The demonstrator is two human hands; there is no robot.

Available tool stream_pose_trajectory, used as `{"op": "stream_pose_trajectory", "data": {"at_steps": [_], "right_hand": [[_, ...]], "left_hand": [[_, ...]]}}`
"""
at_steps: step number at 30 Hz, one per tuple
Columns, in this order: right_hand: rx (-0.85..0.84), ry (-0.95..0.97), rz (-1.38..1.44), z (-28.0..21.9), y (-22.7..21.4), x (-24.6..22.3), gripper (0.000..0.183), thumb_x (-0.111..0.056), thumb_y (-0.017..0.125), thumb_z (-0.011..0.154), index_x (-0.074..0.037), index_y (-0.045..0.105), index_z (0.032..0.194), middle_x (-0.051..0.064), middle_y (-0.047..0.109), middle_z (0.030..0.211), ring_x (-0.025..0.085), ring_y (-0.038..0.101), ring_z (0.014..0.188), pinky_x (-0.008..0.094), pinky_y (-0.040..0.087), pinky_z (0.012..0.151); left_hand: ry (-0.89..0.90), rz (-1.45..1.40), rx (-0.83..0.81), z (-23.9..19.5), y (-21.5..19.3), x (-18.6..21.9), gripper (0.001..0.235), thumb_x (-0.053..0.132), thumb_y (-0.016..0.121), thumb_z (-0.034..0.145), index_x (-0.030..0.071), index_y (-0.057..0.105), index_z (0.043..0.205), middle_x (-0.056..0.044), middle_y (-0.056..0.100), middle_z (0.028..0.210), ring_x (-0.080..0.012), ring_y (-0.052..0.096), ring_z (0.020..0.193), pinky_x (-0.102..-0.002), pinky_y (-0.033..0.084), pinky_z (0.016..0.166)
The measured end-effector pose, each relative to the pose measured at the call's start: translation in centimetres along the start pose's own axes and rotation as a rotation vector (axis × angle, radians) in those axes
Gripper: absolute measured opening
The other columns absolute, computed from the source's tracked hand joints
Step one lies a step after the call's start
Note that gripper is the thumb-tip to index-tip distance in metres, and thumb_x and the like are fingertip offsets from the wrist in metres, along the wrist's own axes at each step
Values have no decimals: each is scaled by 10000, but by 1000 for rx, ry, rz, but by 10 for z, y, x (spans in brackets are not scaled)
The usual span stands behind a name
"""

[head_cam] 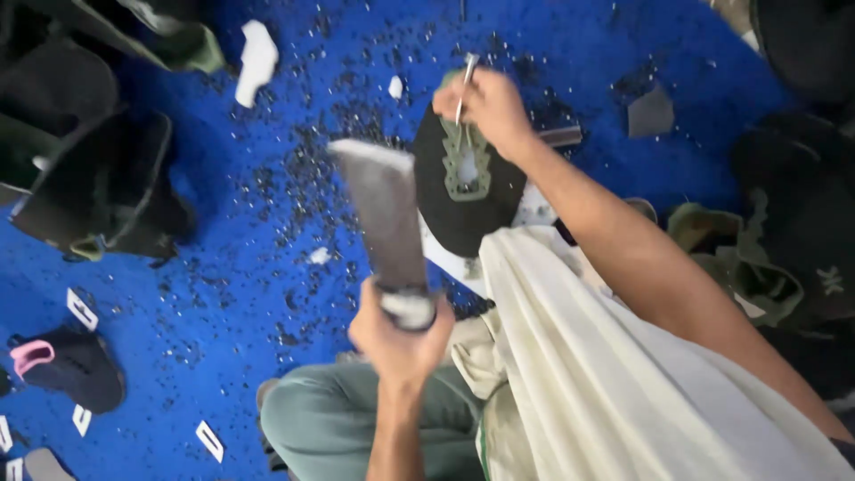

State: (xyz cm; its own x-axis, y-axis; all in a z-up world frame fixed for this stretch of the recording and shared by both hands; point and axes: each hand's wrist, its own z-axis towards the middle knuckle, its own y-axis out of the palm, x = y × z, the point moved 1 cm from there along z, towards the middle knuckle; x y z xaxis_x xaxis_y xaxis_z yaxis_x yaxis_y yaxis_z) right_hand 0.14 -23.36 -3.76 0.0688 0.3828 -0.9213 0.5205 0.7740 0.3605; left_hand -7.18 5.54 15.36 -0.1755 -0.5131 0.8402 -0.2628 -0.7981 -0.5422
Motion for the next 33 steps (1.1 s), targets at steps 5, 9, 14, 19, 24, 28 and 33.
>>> {"op": "stream_pose_trajectory", "data": {"at_steps": [5,9,14,19,24,28,33], "right_hand": [[10,-173,-400,-27,11,7,112,-21,603,1027,34,681,1085,137,781,1044,187,795,978,332,641,864],[-55,-600,-779,-54,26,-18,190,-10,655,1008,5,669,1197,178,753,1137,181,719,1091,343,599,926],[59,-313,-139,-43,-24,23,169,-88,551,1054,26,644,1135,204,733,1185,252,718,1060,393,595,948],[363,-132,572,-53,-107,-11,299,-212,479,1077,36,635,1018,210,716,1130,266,740,974,406,642,944],[480,-137,523,-69,-199,-21,309,24,599,901,69,722,1181,79,645,862,95,493,515,252,378,461],[685,-136,499,-65,-242,-61,261,17,593,858,22,681,1104,51,716,891,69,451,453,234,330,414],[1254,-678,-977,-101,-302,-123,371,79,640,832,6,699,1191,125,716,1171,293,703,1091,383,545,970]], "left_hand": [[536,-77,15,24,-38,53,351,165,753,595,143,491,826,-43,579,698,-262,588,615,-358,472,654],[229,130,-82,39,49,-44,346,242,805,691,95,606,933,-129,667,812,-354,670,757,-419,544,716],[-214,322,-319,-34,8,-92,629,325,866,648,63,662,1182,-182,765,914,-385,731,881,-459,569,743],[-97,573,-305,-115,-44,-260,1021,484,928,374,140,640,1291,-185,712,933,-416,718,819,-507,579,809],[339,574,-134,17,-2,-135,674,511,748,844,47,627,1319,-233,637,1238,-428,615,1106,-525,480,943],[112,589,-238,153,116,-130,646,532,807,800,48,703,1214,-261,674,1150,-452,628,1064,-545,495,896],[300,-935,274,317,120,-24,273,115,496,962,-28,653,1134,-146,725,1000,-263,690,808,-396,579,733]]}}
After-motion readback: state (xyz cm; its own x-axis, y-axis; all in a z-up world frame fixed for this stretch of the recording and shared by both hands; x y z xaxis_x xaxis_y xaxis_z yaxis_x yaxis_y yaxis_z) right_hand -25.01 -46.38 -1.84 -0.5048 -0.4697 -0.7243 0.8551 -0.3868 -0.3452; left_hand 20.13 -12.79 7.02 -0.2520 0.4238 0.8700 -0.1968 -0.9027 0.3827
